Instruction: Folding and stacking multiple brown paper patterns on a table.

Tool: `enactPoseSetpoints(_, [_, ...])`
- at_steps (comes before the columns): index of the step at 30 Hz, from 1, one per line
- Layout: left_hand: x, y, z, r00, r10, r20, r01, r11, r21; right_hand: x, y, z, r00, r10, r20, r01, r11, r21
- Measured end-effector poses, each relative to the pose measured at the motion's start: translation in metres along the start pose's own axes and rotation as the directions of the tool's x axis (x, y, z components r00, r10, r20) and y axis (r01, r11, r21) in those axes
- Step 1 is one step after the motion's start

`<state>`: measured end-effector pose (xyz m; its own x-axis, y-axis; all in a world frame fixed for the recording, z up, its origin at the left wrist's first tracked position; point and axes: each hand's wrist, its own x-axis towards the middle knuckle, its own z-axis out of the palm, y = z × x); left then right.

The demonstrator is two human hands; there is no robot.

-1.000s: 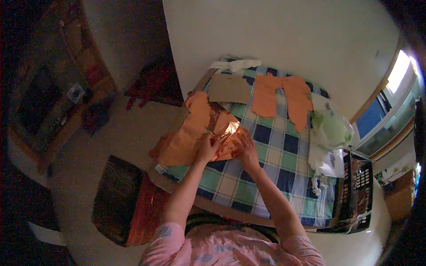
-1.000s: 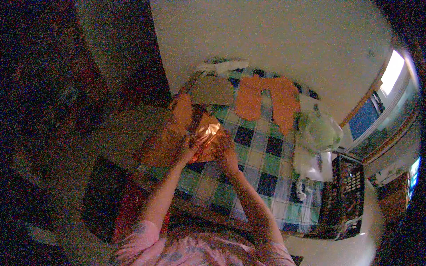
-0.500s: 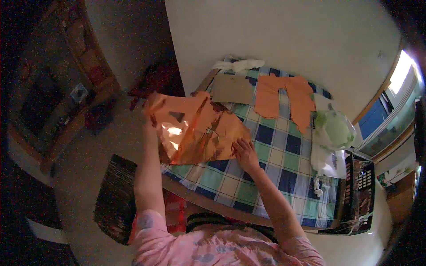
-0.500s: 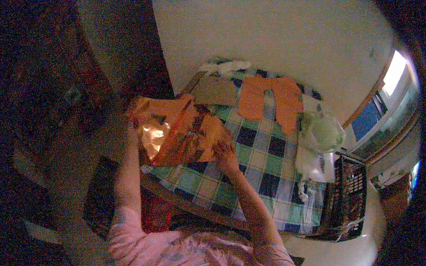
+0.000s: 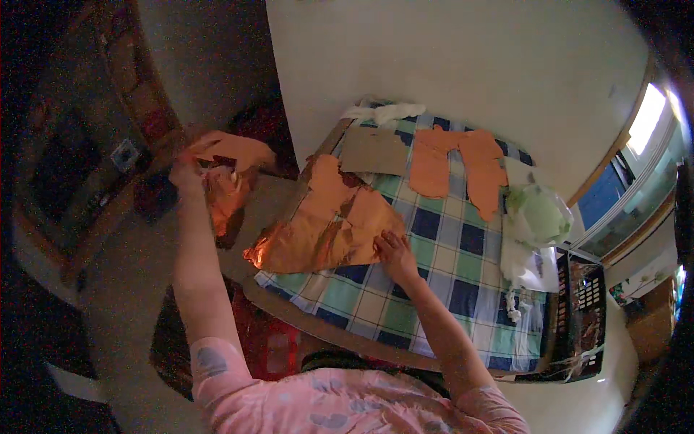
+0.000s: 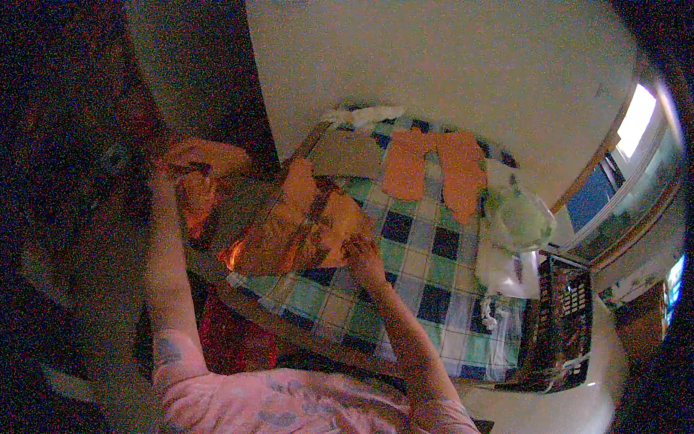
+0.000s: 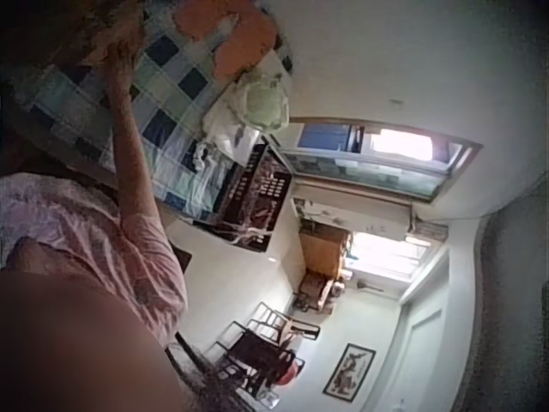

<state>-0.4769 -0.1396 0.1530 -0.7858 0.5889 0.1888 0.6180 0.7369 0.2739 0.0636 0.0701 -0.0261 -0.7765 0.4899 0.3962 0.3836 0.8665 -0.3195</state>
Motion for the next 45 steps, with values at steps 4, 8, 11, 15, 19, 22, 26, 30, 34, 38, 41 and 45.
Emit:
enactPoseSetpoints(4, [-0.008,0.069,-0.048,0.980,0.015,-0.196,-0.192,0.296,-0.936,0.005,-0.009,-0.013,1.000,-0.022,0.002,0.022,0.999,0.049])
enactPoseSetpoints(8, [-0.013,0.027,-0.058,0.750,-0.008,-0.662,-0.551,0.548,-0.630,0.018,-0.059,-0.012,0.990,-0.022,-0.141,0.048,0.982,0.183])
enactPoseSetpoints(11, [-0.093,0.196,-0.039,0.994,0.044,-0.102,-0.106,0.092,-0.990,-0.017,-0.040,-0.022,0.933,0.354,-0.061,-0.168,0.581,0.796])
enactPoseSetpoints(15, [-0.225,0.307,-0.063,0.872,0.476,0.110,-0.066,0.338,-0.939,-0.024,-0.038,-0.043,0.924,0.292,-0.248,-0.010,0.667,0.745])
enactPoseSetpoints(19, [-0.327,0.350,-0.041,0.371,0.929,-0.002,-0.658,0.262,-0.706,-0.058,-0.002,-0.062,0.861,0.501,0.086,-0.136,0.064,0.989])
enactPoseSetpoints(22, [-0.389,0.359,0.004,0.187,0.978,0.090,-0.406,0.160,-0.900,-0.105,0.043,-0.087,0.913,0.386,0.132,-0.125,-0.044,0.991])
enactPoseSetpoints(26, [-0.430,0.329,0.122,0.167,0.986,0.003,-0.624,0.108,-0.774,-0.146,0.087,-0.085,0.911,0.413,-0.004,-0.072,0.169,0.983])
enactPoseSetpoints(30, [-0.498,0.310,0.193,0.526,0.847,0.074,-0.251,0.239,-0.938,-0.194,0.126,-0.091,0.868,0.495,-0.047,-0.118,0.297,0.948])
enactPoseSetpoints(34, [-0.518,0.313,0.145,0.344,0.939,-0.011,-0.877,0.317,-0.362,-0.223,0.134,-0.138,0.752,0.586,0.301,0.030,-0.487,0.873])
enactPoseSetpoints(38, [-0.545,0.311,0.143,0.418,0.907,0.046,-0.846,0.407,-0.343,-0.238,0.157,-0.163,0.807,0.587,0.066,0.030,-0.152,0.988])
enactPoseSetpoints(41, [-0.551,0.309,0.138,0.437,0.897,0.063,-0.854,0.436,-0.283,-0.229,0.162,-0.164,0.743,0.669,0.031,-0.144,0.114,0.983])
enactPoseSetpoints(45, [-0.557,0.305,0.151,0.468,0.882,0.059,-0.854,0.469,-0.224,-0.210,0.153,-0.169,0.691,0.714,-0.113,-0.340,0.459,0.821])
